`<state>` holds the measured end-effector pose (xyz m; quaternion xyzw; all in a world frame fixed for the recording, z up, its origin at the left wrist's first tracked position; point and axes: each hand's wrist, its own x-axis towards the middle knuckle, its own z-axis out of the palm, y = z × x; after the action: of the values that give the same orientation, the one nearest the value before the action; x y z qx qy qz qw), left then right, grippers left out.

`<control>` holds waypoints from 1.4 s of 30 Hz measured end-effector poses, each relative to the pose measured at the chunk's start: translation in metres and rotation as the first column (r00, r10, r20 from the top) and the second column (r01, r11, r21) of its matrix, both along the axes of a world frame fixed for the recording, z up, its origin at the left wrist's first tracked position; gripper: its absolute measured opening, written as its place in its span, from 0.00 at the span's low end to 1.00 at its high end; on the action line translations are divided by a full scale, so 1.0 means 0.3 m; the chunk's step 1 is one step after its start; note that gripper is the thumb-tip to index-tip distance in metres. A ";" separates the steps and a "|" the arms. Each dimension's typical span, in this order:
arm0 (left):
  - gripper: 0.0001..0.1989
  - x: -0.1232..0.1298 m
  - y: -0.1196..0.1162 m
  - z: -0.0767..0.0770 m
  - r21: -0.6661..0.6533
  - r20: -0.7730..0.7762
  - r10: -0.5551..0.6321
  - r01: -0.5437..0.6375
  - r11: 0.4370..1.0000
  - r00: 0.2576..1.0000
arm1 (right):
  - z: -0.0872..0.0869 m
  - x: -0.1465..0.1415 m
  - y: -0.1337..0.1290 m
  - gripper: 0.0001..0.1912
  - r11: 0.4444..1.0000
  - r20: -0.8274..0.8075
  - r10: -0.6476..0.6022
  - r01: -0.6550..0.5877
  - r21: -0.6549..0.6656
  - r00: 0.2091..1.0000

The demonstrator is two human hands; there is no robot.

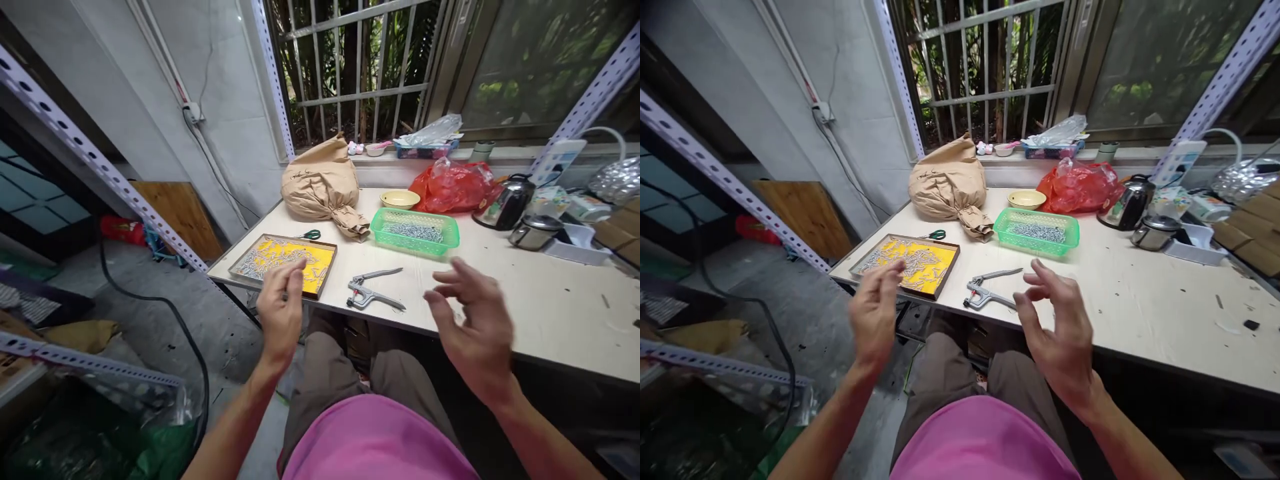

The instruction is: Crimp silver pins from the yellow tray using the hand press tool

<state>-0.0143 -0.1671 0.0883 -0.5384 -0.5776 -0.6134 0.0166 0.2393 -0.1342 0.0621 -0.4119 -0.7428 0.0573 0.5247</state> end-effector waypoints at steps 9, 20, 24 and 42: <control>0.10 -0.213 0.248 -0.265 -0.600 -0.426 -0.136 -0.167 0.782 0.894 | -0.225 -0.105 0.235 0.16 0.923 0.374 0.349 -0.246 -0.295 0.859; 0.12 -0.208 0.368 -0.277 -0.794 -0.457 -0.256 -0.262 0.548 0.852 | -0.210 -0.276 0.396 0.11 0.818 0.780 0.549 -0.389 -0.425 0.302; 0.12 -0.178 0.388 -0.284 -0.822 -0.497 -0.273 -0.346 0.453 0.824 | -0.210 -0.291 0.394 0.11 0.801 0.755 0.588 -0.343 -0.491 0.290; 0.06 -0.293 0.425 -0.349 -0.780 -0.431 -0.290 -0.191 0.596 0.854 | -0.312 -0.367 0.455 0.07 0.824 0.631 0.566 -0.332 -0.460 0.530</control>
<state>-0.1023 -0.0395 -0.0163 -0.6476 -0.7471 -0.1198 -0.0899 0.1290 0.0022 -0.0314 -0.2606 -0.9545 0.1237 0.0752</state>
